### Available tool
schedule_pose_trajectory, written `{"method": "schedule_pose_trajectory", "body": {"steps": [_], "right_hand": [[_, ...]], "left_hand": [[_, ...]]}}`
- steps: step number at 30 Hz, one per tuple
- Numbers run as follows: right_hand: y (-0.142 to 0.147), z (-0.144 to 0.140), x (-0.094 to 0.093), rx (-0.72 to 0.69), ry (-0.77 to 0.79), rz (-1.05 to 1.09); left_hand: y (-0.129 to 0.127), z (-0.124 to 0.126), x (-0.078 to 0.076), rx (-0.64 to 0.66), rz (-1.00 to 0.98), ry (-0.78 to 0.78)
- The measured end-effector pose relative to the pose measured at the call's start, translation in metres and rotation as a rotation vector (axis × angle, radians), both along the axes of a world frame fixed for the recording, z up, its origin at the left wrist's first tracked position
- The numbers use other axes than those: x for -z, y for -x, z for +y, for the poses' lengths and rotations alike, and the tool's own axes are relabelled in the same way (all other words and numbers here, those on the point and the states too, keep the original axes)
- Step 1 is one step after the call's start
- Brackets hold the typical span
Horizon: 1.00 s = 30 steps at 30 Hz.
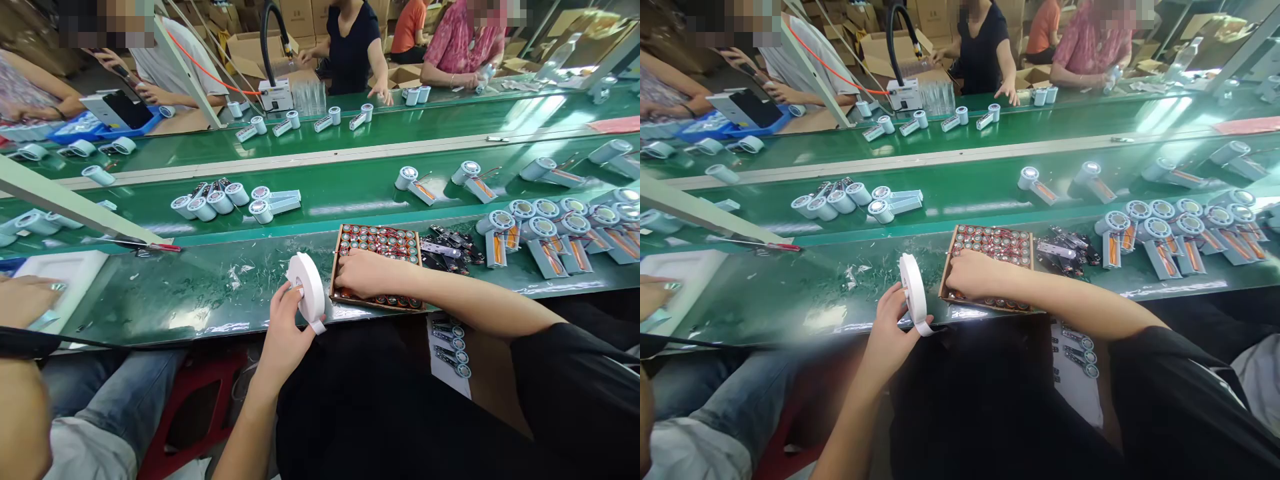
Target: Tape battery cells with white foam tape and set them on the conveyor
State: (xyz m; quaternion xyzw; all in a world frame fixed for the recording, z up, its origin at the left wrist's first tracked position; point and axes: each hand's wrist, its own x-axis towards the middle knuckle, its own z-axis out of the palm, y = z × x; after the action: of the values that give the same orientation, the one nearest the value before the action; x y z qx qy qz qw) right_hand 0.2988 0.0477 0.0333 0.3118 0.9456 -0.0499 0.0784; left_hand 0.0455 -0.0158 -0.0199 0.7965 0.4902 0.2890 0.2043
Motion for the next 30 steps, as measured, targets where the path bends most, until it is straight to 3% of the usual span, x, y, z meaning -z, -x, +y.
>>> {"method": "schedule_pose_trajectory", "body": {"steps": [4,8,11,13,15,18,20,22,26,30], "right_hand": [[0.015,0.0,0.01,0.057,0.004,-0.042],[-0.001,0.004,0.0,-0.009,0.049,-0.002],[-0.027,0.001,-0.02,-0.049,0.268,0.325],[-0.04,-0.01,-0.031,0.073,0.467,0.702],[-0.043,-0.024,-0.036,0.309,0.573,1.018],[-0.032,-0.041,-0.034,0.588,0.53,1.129],[-0.024,-0.044,-0.031,0.621,0.531,1.062],[-0.02,-0.042,-0.026,0.592,0.661,1.083],[-0.019,-0.038,-0.01,0.616,0.916,1.379],[0.008,-0.051,0.006,0.807,0.743,1.792]], "left_hand": [[-0.005,0.002,0.001,0.043,0.035,-0.036],[-0.005,0.002,-0.002,0.07,0.098,-0.184],[-0.001,-0.005,-0.011,0.038,0.192,-0.332],[0.002,-0.011,-0.02,0.016,0.272,-0.405],[0.005,-0.017,-0.028,0.005,0.333,-0.444],[0.009,-0.021,-0.038,0.009,0.407,-0.46],[0.012,-0.019,-0.042,0.036,0.462,-0.47],[0.014,-0.014,-0.045,0.059,0.505,-0.493],[0.014,-0.006,-0.052,0.052,0.505,-0.527],[0.005,-0.007,-0.058,-0.009,0.442,-0.477]]}}
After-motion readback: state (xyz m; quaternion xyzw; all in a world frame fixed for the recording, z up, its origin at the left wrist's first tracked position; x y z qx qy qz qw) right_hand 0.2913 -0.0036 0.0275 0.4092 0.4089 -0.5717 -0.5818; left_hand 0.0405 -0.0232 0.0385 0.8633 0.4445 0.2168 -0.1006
